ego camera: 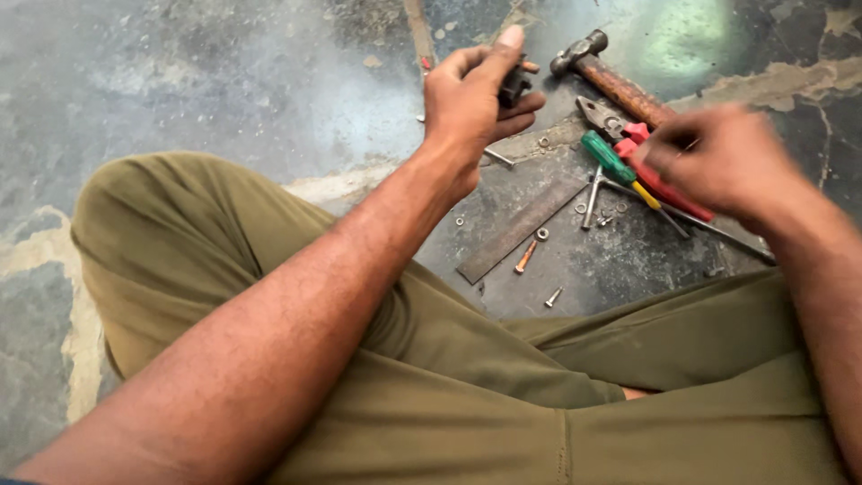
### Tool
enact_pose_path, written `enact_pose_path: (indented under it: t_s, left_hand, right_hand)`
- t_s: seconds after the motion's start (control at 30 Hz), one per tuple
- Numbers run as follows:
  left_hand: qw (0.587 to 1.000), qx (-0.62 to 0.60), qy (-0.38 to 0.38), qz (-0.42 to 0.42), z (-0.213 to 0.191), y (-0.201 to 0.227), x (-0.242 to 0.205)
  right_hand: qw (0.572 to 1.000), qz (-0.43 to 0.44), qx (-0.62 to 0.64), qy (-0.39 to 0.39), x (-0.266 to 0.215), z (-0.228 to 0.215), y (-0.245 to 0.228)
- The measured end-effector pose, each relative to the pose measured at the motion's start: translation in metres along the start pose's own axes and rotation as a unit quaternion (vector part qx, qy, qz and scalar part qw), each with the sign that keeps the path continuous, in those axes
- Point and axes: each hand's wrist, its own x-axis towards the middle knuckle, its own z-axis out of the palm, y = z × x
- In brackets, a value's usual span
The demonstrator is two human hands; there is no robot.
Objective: The person sits on the floor and assembles a small mechanical component using a metal file, hammer, pliers, and screwdriver. They file a metal piece, insert a pin into a black plastic housing, and use pliers to adjust the assembly.
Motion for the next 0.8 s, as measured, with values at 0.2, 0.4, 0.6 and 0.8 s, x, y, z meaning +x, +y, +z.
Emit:
enact_pose_path:
  t_s: [0.2,0.4,0.6,0.8]
  left_hand:
    - [0.992,-0.092,-0.005,-0.083,-0.012,-0.004,0.011]
    - [0.985,-0.127,-0.049,-0.106,-0.012,-0.015,0.012]
    - [0.948,-0.255,-0.095,-0.168,-0.013,-0.017,0.016]
    - [0.964,-0.156,-0.124,-0.176,-0.009,-0.025,0.011]
  right_hand:
    - [0.982,-0.068,-0.141,-0.106,-0.011,0.037,-0.021]
    - [0.968,-0.087,-0.214,-0.094,-0.014,0.042,-0.045]
    - [0.968,-0.092,-0.2,-0.119,-0.014,0.053,-0.04]
    - [0.989,-0.136,0.051,0.03,-0.005,0.038,-0.032]
